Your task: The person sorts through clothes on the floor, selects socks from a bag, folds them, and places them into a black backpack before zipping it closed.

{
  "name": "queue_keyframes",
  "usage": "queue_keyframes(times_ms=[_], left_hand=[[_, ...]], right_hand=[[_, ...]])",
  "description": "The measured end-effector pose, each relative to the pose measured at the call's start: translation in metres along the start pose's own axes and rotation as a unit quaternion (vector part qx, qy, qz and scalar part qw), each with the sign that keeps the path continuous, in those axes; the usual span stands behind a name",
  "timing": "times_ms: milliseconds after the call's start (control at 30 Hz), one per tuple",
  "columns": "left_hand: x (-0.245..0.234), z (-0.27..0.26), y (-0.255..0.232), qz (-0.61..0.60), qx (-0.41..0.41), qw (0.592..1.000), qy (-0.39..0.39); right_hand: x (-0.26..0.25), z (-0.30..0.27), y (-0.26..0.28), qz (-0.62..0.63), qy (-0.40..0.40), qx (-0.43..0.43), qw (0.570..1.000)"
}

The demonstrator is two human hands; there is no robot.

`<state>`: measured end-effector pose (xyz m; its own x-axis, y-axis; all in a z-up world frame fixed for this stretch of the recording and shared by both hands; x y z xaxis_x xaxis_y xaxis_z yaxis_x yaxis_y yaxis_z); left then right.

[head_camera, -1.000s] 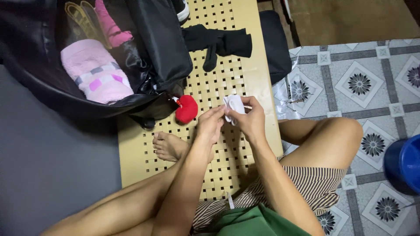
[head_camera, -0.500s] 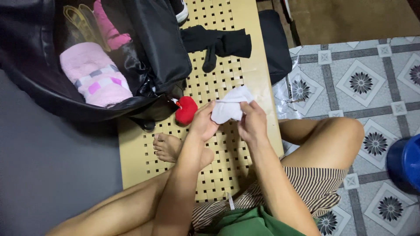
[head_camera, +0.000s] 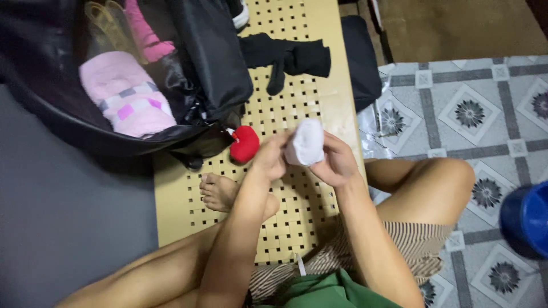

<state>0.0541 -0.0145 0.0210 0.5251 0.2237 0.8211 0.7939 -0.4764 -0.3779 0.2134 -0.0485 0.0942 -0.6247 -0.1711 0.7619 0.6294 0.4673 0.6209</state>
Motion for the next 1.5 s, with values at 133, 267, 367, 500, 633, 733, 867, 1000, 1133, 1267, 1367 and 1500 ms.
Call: queue_keyframes(times_ms=[133, 267, 367, 500, 633, 733, 867, 1000, 1133, 1267, 1367, 1500], left_hand=[[-0.017, -0.006, 0.019, -0.015, -0.083, 0.996, 0.009], [0.029, -0.034, -0.016, 0.018, -0.036, 0.999, -0.024], [0.052, -0.038, -0.028, 0.155, 0.005, 0.988, -0.025], [0.038, -0.026, -0.036, 0.239, 0.054, 0.969, -0.015], [0.092, -0.058, -0.127, 0.229, 0.218, 0.947, 0.055], [0.119, -0.074, -0.218, 0.324, 0.310, 0.894, -0.025], [0.114, -0.070, -0.295, 0.439, 0.305, 0.799, -0.274], [0.071, -0.043, -0.294, 0.605, 0.136, 0.638, -0.456], [0.064, -0.036, -0.288, 0.730, 0.193, 0.550, -0.357], [0.083, -0.063, -0.265, 0.738, 0.366, 0.505, -0.257], [0.158, -0.155, -0.180, 0.631, 0.558, 0.496, -0.212], [0.099, -0.150, -0.091, 0.485, 0.537, 0.679, -0.125]], right_hand=[[-0.009, 0.000, -0.023, 0.081, -0.023, -0.035, 0.996], [0.001, 0.003, -0.005, -0.127, -0.241, 0.002, 0.962], [-0.017, 0.000, -0.007, -0.311, -0.283, -0.013, 0.907], [-0.015, 0.000, -0.003, -0.403, -0.260, -0.130, 0.868], [-0.029, -0.001, 0.001, -0.226, -0.306, -0.026, 0.924], [-0.061, -0.015, -0.007, -0.214, -0.321, -0.008, 0.922], [-0.088, -0.022, -0.022, -0.216, -0.341, 0.034, 0.914], [-0.098, -0.013, -0.028, -0.219, -0.335, 0.052, 0.915], [-0.085, 0.002, -0.026, -0.225, -0.340, 0.070, 0.910], [-0.155, 0.081, -0.024, -0.303, -0.315, -0.049, 0.898], [-0.148, 0.156, 0.015, -0.553, -0.357, -0.201, 0.726], [-0.065, 0.193, 0.024, -0.660, -0.339, -0.127, 0.658]])
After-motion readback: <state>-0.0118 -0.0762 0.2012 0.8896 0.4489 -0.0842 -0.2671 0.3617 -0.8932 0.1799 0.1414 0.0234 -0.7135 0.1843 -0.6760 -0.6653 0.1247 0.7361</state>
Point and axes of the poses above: each hand's wrist, its own z-axis towards the middle knuckle, its own x-axis out of the palm, y = z × x, the point moved 1 cm from there along z, towards the middle knuckle, and after that the axes turned 14 degrees about -z, right-handed, at the moved point
